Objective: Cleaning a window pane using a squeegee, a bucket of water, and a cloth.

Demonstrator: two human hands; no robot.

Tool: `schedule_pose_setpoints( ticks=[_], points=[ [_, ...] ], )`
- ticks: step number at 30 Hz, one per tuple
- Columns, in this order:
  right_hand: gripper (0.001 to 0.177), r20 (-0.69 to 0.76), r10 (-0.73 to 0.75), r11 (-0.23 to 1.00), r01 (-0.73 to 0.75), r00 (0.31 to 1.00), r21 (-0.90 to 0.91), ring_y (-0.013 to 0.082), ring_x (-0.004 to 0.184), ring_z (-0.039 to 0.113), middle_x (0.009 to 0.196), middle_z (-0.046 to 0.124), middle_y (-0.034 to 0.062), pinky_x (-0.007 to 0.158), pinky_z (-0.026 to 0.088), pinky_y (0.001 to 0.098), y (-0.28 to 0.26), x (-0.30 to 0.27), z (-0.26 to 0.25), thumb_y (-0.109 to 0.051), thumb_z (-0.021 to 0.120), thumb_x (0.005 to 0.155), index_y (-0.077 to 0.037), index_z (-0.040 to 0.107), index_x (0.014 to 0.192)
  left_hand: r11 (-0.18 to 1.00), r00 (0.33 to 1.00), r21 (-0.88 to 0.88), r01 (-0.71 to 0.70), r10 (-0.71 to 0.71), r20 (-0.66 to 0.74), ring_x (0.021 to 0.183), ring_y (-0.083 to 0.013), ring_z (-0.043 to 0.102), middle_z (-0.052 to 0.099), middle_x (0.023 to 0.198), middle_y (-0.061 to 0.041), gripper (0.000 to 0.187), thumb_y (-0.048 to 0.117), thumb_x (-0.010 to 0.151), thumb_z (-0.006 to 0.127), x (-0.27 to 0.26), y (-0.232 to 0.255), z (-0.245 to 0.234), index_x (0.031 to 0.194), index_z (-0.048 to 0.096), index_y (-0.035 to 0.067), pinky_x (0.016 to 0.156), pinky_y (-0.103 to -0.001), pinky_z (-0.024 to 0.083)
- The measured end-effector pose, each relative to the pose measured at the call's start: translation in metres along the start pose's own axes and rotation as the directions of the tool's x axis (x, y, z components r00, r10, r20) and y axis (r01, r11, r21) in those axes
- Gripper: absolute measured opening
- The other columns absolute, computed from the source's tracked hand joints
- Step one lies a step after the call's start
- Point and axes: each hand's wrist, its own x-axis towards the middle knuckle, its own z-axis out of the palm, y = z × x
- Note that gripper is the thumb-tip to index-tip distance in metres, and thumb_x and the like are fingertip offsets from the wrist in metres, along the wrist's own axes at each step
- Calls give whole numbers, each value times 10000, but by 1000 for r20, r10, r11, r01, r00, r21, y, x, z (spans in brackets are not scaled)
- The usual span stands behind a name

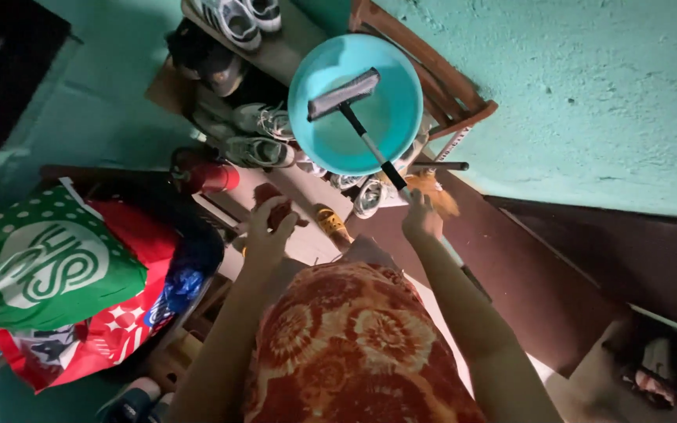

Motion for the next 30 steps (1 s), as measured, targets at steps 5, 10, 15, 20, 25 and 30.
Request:
schedule_pose_setpoints(
  ticks=[5, 10, 15, 20, 25, 30],
  points=[
    [395, -15, 133, 979, -134, 991, -153, 267, 1057, 694, 1213, 558, 4, 872, 622, 433, 11, 13, 22, -204, 555, 940, -305, 471, 1312, 1000, 1000, -24, -5, 6, 22, 1089, -279, 619, 559, 1164, -162, 437, 321, 944, 743, -37, 29, -29, 1341, 649, 164, 1044, -445, 495],
    [322, 188, 47, 995, -61, 981, 74, 302, 1089, 707, 1080, 666, 69, 943, 560, 485, -15, -31, -23, -425, 408, 1048, -240, 539, 1278, 995, 994, -24, 102, -103, -49, 1211, -381, 575, 489, 1293, -258, 447, 204, 939, 705, -60, 0, -47, 1371, 622, 126, 1124, -468, 450],
    [405, 217, 16, 941, -88, 976, 327, 260, 816, 665, 855, 616, 81, 739, 533, 409, -21, -13, 0, -469, 370, 1094, -155, 617, 1026, 996, 994, -40, 81, -83, -68, 1179, -392, 568, 499, 1242, -236, 447, 217, 952, 697, -65, -20, -60, 1384, 623, 127, 1122, -498, 436],
    [480, 278, 112, 848, -238, 954, 474, 266, 697, 613, 759, 593, 110, 655, 509, 409, -51, 0, -14, -487, 382, 1073, -104, 623, 911, 999, 997, -40, 24, -27, -73, 1174, -352, 546, 482, 1252, -222, 442, 211, 973, 678, -61, -30, -80, 1403, 610, 134, 1129, -499, 404],
    [443, 289, 239, 732, -368, 927, 573, 167, 585, 526, 677, 526, 20, 528, 449, 346, -78, -21, -32, -500, 415, 1074, -143, 553, 850, 993, 996, -110, 44, -52, -72, 1142, -360, 585, 499, 1272, -224, 429, 233, 1007, 654, -66, -24, -109, 1411, 599, 101, 1106, -523, 426],
    [679, 321, 179, 851, -310, 930, 424, 326, 957, 693, 1037, 687, 212, 829, 555, 470, -53, 1, 30, -596, 281, 1080, -24, 644, 1128, 996, 993, -38, 79, -82, -79, 1192, -306, 553, 503, 1287, -182, 439, 301, 1002, 665, -64, -67, -121, 1408, 600, 148, 1127, -481, 397]
  ],
)
